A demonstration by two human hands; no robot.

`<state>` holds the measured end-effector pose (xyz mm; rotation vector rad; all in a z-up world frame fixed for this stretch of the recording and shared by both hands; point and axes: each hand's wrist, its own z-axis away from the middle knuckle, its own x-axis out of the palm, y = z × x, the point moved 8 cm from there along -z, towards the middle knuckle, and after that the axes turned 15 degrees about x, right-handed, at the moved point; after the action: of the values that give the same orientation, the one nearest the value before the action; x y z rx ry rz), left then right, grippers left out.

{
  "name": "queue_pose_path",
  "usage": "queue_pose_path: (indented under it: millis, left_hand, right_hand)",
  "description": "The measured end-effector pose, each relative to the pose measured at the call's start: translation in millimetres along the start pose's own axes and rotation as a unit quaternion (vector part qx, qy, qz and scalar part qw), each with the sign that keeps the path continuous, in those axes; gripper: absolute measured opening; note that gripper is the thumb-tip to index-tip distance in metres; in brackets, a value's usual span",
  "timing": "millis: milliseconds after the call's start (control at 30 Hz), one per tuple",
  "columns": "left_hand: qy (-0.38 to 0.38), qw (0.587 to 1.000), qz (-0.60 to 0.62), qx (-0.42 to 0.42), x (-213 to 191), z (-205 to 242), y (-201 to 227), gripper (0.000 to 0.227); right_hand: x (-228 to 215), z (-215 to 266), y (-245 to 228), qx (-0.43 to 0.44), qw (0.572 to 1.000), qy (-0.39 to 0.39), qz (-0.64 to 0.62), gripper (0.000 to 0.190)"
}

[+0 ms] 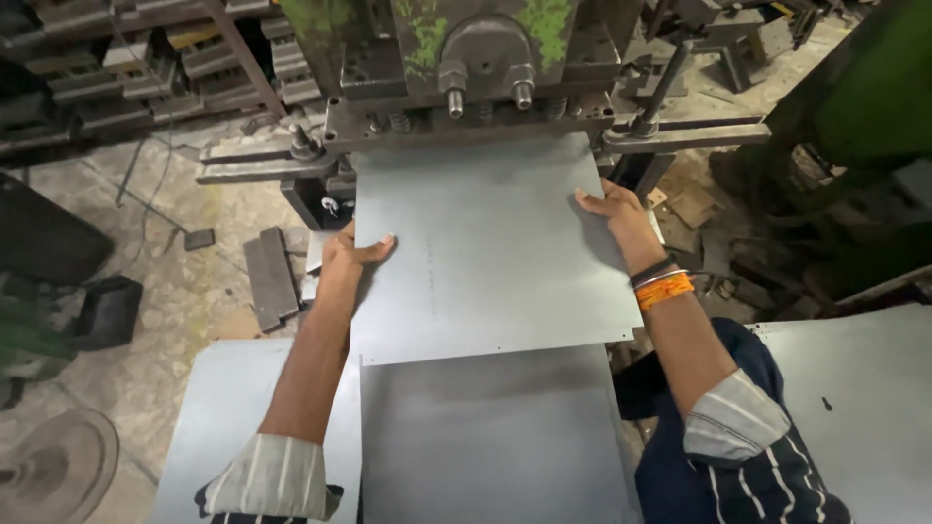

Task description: The person is feeding metal sheets into a stamping machine one by one and stacking the finished parts on a side table.

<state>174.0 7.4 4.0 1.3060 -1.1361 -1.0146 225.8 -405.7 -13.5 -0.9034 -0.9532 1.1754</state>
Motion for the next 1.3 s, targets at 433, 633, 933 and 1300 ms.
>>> queue_pose_path:
  millis: [433, 633, 933, 1300]
  left_hand:
    - [0.027, 0.996, 0.087, 0.007, -2.4, -5.1, -16.4, 0.041]
    - [0.024, 0.999, 0.034, 0.006, -8.3, -6.0, -23.3, 0.047]
    - [-0.015, 0.994, -0.091, 0.055, -20.2, 74.1, -24.3, 0.065]
    - [0.025, 0.997, 0.061, -0.027, -87.2, 211.5, -122.9, 0.079]
  right_hand:
    - [2.8, 5.9, -3.6, -0.006, 0.999, -0.011, 0.039, 0.032]
    - [-7.2, -4.4, 2.0, -0.042, 0.997, -0.01, 0.066, 0.033]
    - [23.5, 126.1, -10.6, -0.162, 0.971, 0.0, 0.179, 0.047]
    - [15.1, 217.7, 95.8, 0.064, 0.991, 0.008, 0.119, 0.052]
